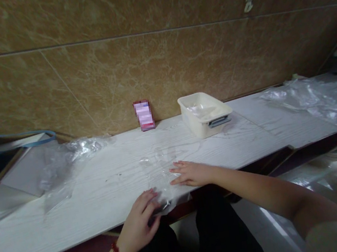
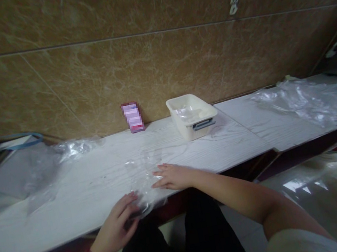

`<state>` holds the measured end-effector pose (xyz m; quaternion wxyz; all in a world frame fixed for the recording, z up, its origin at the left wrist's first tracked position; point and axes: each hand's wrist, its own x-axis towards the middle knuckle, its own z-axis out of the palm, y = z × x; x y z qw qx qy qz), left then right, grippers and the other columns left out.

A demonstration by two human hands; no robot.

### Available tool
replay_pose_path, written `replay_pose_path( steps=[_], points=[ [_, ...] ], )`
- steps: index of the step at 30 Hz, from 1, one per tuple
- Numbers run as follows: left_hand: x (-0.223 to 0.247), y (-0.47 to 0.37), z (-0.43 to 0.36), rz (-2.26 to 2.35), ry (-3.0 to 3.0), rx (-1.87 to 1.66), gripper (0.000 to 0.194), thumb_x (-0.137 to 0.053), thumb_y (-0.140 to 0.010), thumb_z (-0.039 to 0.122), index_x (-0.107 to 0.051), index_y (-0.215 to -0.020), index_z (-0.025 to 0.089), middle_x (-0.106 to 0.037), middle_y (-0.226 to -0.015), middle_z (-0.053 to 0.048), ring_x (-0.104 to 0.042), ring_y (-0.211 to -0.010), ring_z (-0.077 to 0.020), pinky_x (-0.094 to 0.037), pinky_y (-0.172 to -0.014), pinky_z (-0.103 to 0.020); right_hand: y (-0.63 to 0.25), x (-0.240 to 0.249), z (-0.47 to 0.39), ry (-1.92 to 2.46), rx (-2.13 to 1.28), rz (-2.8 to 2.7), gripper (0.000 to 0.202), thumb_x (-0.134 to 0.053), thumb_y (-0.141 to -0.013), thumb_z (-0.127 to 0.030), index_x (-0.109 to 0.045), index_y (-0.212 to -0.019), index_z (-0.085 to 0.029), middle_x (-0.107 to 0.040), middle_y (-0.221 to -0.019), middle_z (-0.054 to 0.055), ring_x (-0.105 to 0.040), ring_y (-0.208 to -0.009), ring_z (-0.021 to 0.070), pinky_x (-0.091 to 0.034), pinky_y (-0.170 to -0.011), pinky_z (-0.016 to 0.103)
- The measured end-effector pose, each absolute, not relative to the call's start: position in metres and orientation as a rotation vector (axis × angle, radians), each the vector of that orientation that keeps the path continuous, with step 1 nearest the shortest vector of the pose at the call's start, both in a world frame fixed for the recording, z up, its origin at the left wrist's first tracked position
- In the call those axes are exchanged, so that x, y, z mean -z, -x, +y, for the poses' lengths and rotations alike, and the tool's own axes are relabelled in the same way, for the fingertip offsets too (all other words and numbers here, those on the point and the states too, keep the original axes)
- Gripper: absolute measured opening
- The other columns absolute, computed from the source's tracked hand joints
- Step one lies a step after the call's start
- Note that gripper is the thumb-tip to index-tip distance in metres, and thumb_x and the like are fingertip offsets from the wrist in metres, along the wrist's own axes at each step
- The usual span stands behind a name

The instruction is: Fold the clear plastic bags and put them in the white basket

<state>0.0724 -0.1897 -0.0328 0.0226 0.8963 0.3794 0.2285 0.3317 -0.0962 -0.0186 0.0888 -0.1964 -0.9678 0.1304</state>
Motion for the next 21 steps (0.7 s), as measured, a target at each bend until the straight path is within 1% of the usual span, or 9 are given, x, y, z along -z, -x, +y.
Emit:
replay_pose_path(
  steps=[3, 5, 8, 10, 12, 15, 18, 21],
  points=[
    [0.031, -0.07, -0.189, 1.064, -2.832, -0.653, 0.022, -0.052, -0.071, 0.023, -0.056, -0.092, 0.021, -0.051, -0.117, -0.008, -0.035, -0.118, -0.0244, -0.031, -0.096, -0.047, -0.333, 0.016, -0.095, 0.545, -0.419, -2.847, 0.034, -0.035, -0.085, -0.027, -0.05, -0.116, -0.025, -0.037, -0.13, 0.006, -0.027, -0.123, 0.0147, -0.019, -0.101, 0.035],
    [0.032, -0.069, -0.189, 1.037, -2.848, -0.674, 0.019, -0.052, -0.072, 0.021, -0.056, -0.09, 0.022, -0.053, -0.115, -0.007, -0.036, -0.117, -0.0237, -0.032, -0.096, -0.048, -0.335, 0.015, -0.095, 0.531, -0.451, -2.834, 0.034, -0.035, -0.085, -0.026, -0.05, -0.115, -0.025, -0.037, -0.13, 0.006, -0.028, -0.122, 0.0136, -0.019, -0.101, 0.034],
    [0.036, -0.067, -0.187, 1.07, -2.797, -0.726, 0.02, -0.047, -0.074, 0.015, -0.057, -0.09, 0.023, -0.055, -0.111, -0.007, -0.041, -0.114, -0.0209, -0.036, -0.094, -0.043, -0.337, 0.014, -0.093, 0.531, -0.496, -2.836, 0.034, -0.037, -0.084, -0.025, -0.049, -0.116, -0.026, -0.037, -0.131, 0.004, -0.029, -0.121, 0.0129, -0.019, -0.101, 0.034],
    [0.035, -0.066, -0.184, 1.138, -2.684, -0.756, 0.019, -0.045, -0.076, 0.016, -0.055, -0.091, 0.021, -0.056, -0.111, -0.008, -0.045, -0.11, -0.0195, -0.038, -0.092, -0.039, -0.337, 0.014, -0.092, 0.526, -0.528, -2.823, 0.035, -0.038, -0.083, -0.024, -0.048, -0.117, -0.025, -0.038, -0.13, 0.004, -0.032, -0.12, 0.0121, -0.02, -0.101, 0.033],
    [0.028, -0.067, -0.178, 1.241, -2.514, -0.802, 0.018, -0.043, -0.077, 0.019, -0.054, -0.091, 0.019, -0.057, -0.107, -0.008, -0.05, -0.104, -0.0178, -0.042, -0.088, -0.035, -0.335, 0.016, -0.09, 0.541, -0.563, -2.761, 0.033, -0.036, -0.084, -0.024, -0.049, -0.115, -0.023, -0.042, -0.127, 0.004, -0.035, -0.118, 0.0112, -0.023, -0.099, 0.031],
    [0.014, -0.073, -0.164, 1.429, -2.211, -0.886, 0.018, -0.041, -0.079, 0.027, -0.055, -0.088, 0.018, -0.062, -0.094, -0.006, -0.056, -0.089, -0.0158, -0.045, -0.079, -0.03, -0.329, 0.018, -0.086, 0.679, -0.597, -2.574, 0.028, -0.035, -0.084, -0.026, -0.056, -0.103, -0.02, -0.051, -0.118, 0.005, -0.043, -0.11, 0.0109, -0.032, -0.093, 0.028],
    [0.002, -0.081, -0.139, 1.578, -1.964, -0.965, 0.024, -0.042, -0.077, 0.036, -0.056, -0.083, 0.017, -0.063, -0.082, -0.004, -0.057, -0.077, -0.0155, -0.045, -0.072, -0.029, -0.319, 0.021, -0.078, 0.898, -0.563, -2.352, 0.02, -0.042, -0.081, -0.025, -0.058, -0.09, -0.018, -0.058, -0.102, 0.006, -0.051, -0.098, 0.0129, -0.038, -0.087, 0.029],
    [-0.001, -0.087, -0.108, 1.656, -1.792, -1.062, 0.029, -0.044, -0.073, 0.041, -0.057, -0.078, 0.016, -0.063, -0.084, -0.005, -0.056, -0.08, -0.017, -0.043, -0.073, -0.028, -0.307, 0.022, -0.066, 1.148, -0.499, -2.157, 0.013, -0.051, -0.073, -0.021, -0.058, -0.082, -0.017, -0.06, -0.091, 0.006, -0.053, -0.09, 0.0145, -0.041, -0.081, 0.028]
  ],
)
